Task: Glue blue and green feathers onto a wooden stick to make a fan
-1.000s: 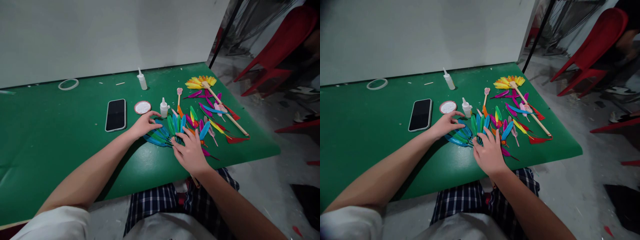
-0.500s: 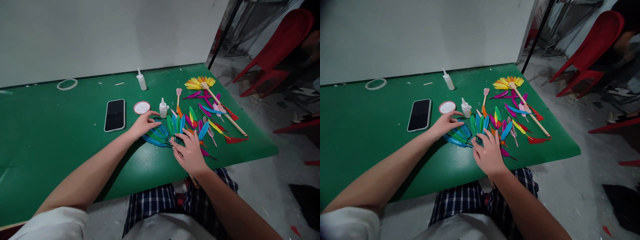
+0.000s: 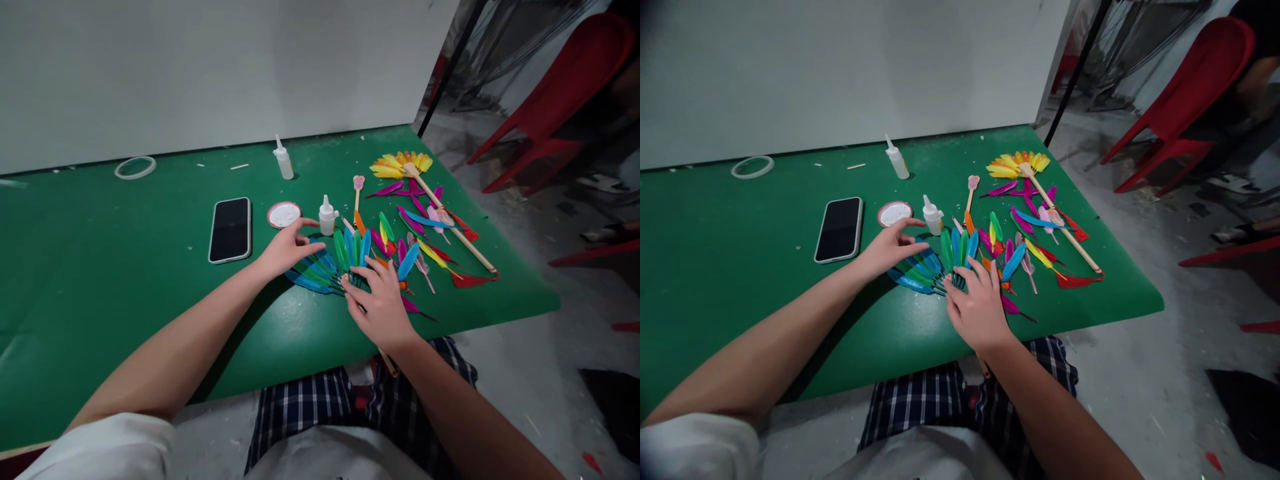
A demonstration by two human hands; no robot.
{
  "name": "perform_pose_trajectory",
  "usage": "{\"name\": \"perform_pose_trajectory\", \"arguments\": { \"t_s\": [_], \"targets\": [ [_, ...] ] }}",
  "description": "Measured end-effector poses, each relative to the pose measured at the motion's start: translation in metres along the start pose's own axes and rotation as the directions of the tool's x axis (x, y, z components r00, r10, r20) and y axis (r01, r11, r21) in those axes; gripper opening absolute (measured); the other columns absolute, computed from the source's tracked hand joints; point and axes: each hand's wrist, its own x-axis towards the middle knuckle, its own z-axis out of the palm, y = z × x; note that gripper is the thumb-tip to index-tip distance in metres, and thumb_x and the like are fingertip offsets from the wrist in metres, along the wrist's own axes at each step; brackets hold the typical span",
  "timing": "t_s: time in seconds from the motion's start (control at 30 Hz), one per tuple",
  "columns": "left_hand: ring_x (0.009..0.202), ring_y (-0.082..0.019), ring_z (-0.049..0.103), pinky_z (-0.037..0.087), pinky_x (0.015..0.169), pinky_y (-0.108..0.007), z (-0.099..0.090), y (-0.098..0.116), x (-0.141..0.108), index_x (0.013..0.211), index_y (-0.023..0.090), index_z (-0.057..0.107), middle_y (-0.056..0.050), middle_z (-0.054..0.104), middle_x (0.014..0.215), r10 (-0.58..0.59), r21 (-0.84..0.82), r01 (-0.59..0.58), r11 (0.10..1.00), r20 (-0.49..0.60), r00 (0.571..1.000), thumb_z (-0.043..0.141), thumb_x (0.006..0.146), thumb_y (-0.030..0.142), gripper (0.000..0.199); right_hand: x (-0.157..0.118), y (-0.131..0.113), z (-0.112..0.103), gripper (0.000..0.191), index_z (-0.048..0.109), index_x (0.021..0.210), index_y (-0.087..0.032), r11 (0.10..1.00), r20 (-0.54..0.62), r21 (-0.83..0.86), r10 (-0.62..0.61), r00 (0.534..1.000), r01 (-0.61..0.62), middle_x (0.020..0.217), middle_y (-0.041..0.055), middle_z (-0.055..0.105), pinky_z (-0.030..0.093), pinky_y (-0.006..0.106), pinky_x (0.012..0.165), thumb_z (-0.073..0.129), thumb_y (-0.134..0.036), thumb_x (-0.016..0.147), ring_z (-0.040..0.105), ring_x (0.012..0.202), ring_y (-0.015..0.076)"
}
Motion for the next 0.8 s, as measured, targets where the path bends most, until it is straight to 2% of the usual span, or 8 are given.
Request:
{"name": "perform_pose_trajectory", "arguments": {
  "t_s": [0.1, 0.27, 0.4, 0.5, 0.6, 0.7, 0.8],
  "targets": [
    [0.045, -0.006, 0.035, 0.027, 0.044, -0.018, -0.0013, 0.0055, -0.0035, 0.116, 0.019, 0.041, 0.008, 0.039, 0.051, 0.041, 0.091, -0.049, 0.995, 0.086, 0.995, 0.064, 0.066, 0.029, 0.056, 0.0005, -0.0001, 0.0, 0.025, 0.063, 0.097, -0.026, 1.0, -0.004, 0.001, -0.001, 1.0, 0.001, 0.107, 0.0049, 0.057, 0.017, 0.057, 0.102, 0.046, -0.022, 0.08, 0.036, 0.118, 0.0254],
    [0.043, -0.006, 0.034, 0.027, 0.044, -0.018, -0.0042, 0.0065, -0.0052, 0.116, 0.02, 0.04, 0.008, 0.04, 0.053, 0.032, 0.093, -0.045, 0.995, 0.129, 0.991, 0.052, 0.069, 0.019, 0.048, 0.0005, 0.0001, -0.0006, 0.025, 0.063, 0.097, -0.026, 1.0, 0.007, -0.001, 0.003, 1.0, -0.003, 0.108, 0.0042, 0.057, 0.017, 0.056, 0.102, 0.046, -0.023, 0.08, 0.036, 0.118, 0.0254],
    [0.049, -0.008, 0.042, 0.031, 0.048, -0.019, -0.0069, 0.0005, -0.0023, 0.111, 0.02, 0.043, 0.005, 0.049, 0.06, 0.0, 0.096, -0.002, 0.995, 0.021, 1.0, 0.046, 0.067, 0.014, 0.044, 0.0004, 0.0, -0.0009, 0.025, 0.063, 0.098, -0.026, 1.0, 0.012, 0.001, 0.007, 1.0, -0.007, 0.108, 0.0043, 0.057, 0.017, 0.056, 0.102, 0.046, -0.024, 0.08, 0.036, 0.118, 0.0254],
    [0.049, -0.008, 0.043, 0.032, 0.049, -0.02, -0.0061, -0.0009, -0.0018, 0.106, 0.019, 0.046, 0.003, 0.052, 0.061, -0.025, 0.131, 0.032, 0.991, -0.06, 0.998, 0.047, 0.07, 0.019, 0.036, 0.0004, -0.0002, -0.0007, 0.025, 0.063, 0.098, -0.026, 1.0, 0.012, 0.002, 0.008, 1.0, -0.008, 0.108, 0.0042, 0.057, 0.017, 0.056, 0.102, 0.046, -0.023, 0.08, 0.036, 0.118, 0.0252],
    [0.052, -0.009, 0.046, 0.034, 0.051, -0.021, -0.003, 0.0009, -0.0037, 0.107, 0.02, 0.045, 0.004, 0.051, 0.06, 0.0, 0.164, 0.007, 0.986, -0.043, 0.999, 0.054, 0.069, 0.027, 0.04, 0.0002, -0.0001, -0.0004, 0.025, 0.063, 0.097, -0.026, 1.0, 0.004, 0.005, 0.005, 1.0, -0.005, 0.108, 0.004, 0.057, 0.017, 0.056, 0.102, 0.045, -0.023, 0.08, 0.036, 0.118, 0.0254],
    [0.056, -0.01, 0.049, 0.037, 0.055, -0.022, -0.0013, 0.0029, -0.0062, 0.11, 0.021, 0.043, 0.004, 0.052, 0.063, 0.028, 0.23, -0.028, 0.973, 0.003, 1.0, 0.056, 0.067, 0.023, 0.045, 0.0, 0.0002, -0.0003, 0.025, 0.063, 0.098, -0.026, 1.0, -0.002, 0.008, 0.0, 1.0, 0.0, 0.107, 0.0039, 0.057, 0.018, 0.056, 0.101, 0.045, -0.023, 0.08, 0.037, 0.118, 0.0254],
    [0.062, -0.012, 0.051, 0.04, 0.06, -0.024, -0.0038, 0.0044, -0.0091, 0.11, 0.021, 0.044, 0.002, 0.057, 0.074, 0.063, 0.304, -0.04, 0.952, -0.069, 0.996, 0.049, 0.068, 0.015, 0.043, -0.0001, 0.0003, -0.0004, 0.025, 0.063, 0.098, -0.026, 1.0, 0.003, 0.008, 0.004, 1.0, -0.004, 0.107, 0.0039, 0.057, 0.018, 0.056, 0.102, 0.046, -0.023, 0.08, 0.036, 0.118, 0.0251]
  ]
}}
